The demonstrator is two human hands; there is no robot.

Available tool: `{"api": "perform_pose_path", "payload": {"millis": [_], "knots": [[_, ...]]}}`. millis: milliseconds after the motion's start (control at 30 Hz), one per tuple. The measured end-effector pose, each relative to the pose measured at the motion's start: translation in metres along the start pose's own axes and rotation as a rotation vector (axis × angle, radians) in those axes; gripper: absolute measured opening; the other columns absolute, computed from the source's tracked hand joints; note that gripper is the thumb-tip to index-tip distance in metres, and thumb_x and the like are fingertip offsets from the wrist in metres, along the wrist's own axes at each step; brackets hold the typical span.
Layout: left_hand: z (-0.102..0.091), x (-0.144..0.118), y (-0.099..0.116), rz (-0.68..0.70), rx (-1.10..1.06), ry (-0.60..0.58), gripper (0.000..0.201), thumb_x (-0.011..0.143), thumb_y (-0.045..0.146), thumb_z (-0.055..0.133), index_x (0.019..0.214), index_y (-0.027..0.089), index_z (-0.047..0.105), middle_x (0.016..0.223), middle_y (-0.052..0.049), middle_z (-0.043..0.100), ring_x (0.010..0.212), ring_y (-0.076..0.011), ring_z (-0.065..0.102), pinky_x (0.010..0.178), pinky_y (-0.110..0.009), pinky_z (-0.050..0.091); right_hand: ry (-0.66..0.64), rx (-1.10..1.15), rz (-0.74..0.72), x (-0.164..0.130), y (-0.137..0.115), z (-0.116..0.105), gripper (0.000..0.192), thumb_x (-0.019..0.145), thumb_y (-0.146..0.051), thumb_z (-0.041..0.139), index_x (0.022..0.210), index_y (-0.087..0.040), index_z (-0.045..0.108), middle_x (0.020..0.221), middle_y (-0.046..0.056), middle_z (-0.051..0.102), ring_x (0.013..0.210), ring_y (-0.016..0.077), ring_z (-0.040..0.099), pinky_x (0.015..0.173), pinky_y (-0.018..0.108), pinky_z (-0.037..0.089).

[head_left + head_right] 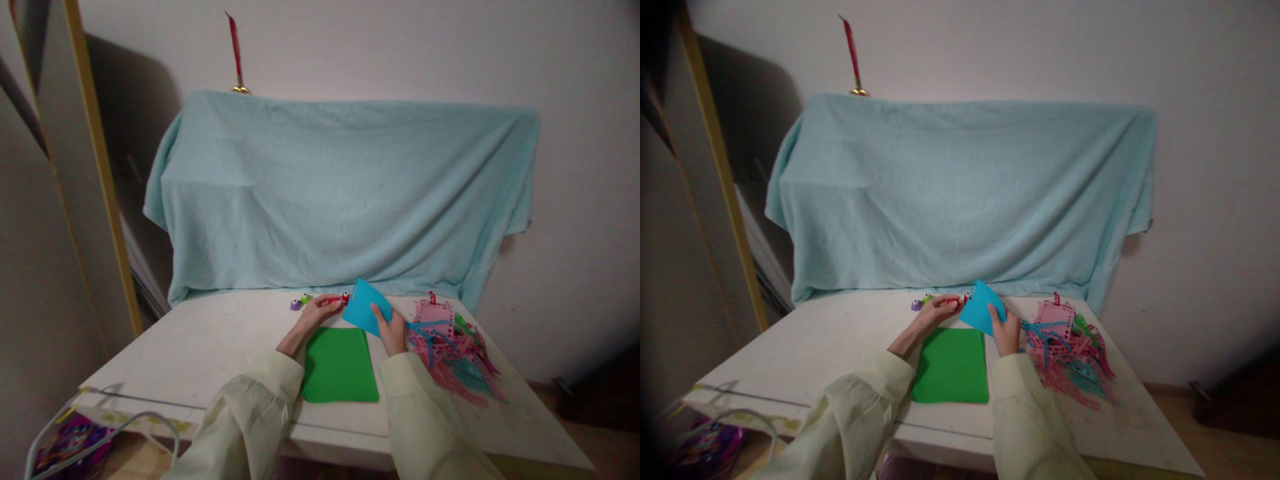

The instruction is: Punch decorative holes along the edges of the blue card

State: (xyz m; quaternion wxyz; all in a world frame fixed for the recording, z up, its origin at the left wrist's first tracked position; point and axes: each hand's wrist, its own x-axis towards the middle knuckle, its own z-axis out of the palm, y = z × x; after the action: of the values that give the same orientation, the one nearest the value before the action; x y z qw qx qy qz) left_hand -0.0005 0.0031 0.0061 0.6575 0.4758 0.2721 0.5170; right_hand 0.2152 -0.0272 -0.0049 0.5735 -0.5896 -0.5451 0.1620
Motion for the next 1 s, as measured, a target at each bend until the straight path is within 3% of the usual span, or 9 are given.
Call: {"api": "perform_pose_path", "payload": {"millis": [333,567,833,1000], "knots": [[0.000,-0.001,0.000,-0.033,0.023,-0.018,0.043,0.065,0.031,0.082,0.101,0.013,0.068,0.102,-0.010,0.068,0.093,-0.0215,0.063,0.092,-0.036,0.045,-0.035,-0.018,-0.109,-0.006,-0.012,0.003,0.052,0.080,-0.058,0.053,0.095,-0.011,0.071,0.080,0.014,0.073,0.077,0.0290,0.066,0.074,0.037,0.051],[0.000,-0.001,-0.001,-0.051,0.038,0.001,0.046,0.064,0.031,0.083,0.103,0.013,0.067,0.100,-0.010,0.069,0.088,-0.0182,0.063,0.086,-0.030,0.046,-0.114,-0.062,-0.147,-0.009,-0.013,0.005,0.049,0.083,-0.055,0.051,0.091,-0.012,0.072,0.084,0.014,0.073,0.075,0.0273,0.066,0.067,0.033,0.050],[0.000,-0.001,0.001,-0.035,-0.019,-0.003,0.046,0.066,0.034,0.082,0.103,0.010,0.067,0.104,-0.014,0.068,0.097,-0.0235,0.063,0.095,-0.038,0.045,-0.025,-0.061,-0.158,-0.008,-0.014,0.000,0.049,0.085,-0.054,0.050,0.099,-0.011,0.070,0.093,0.014,0.072,0.086,0.0288,0.066,0.077,0.034,0.049],[-0.002,-0.001,0.001,-0.054,-0.045,0.004,0.042,0.069,0.035,0.080,0.101,0.012,0.068,0.107,-0.012,0.067,0.100,-0.0235,0.062,0.095,-0.035,0.046,-0.066,-0.051,-0.181,-0.010,-0.017,0.002,0.046,0.085,-0.052,0.051,0.096,-0.013,0.071,0.092,0.013,0.073,0.083,0.0270,0.067,0.074,0.033,0.049]]}}
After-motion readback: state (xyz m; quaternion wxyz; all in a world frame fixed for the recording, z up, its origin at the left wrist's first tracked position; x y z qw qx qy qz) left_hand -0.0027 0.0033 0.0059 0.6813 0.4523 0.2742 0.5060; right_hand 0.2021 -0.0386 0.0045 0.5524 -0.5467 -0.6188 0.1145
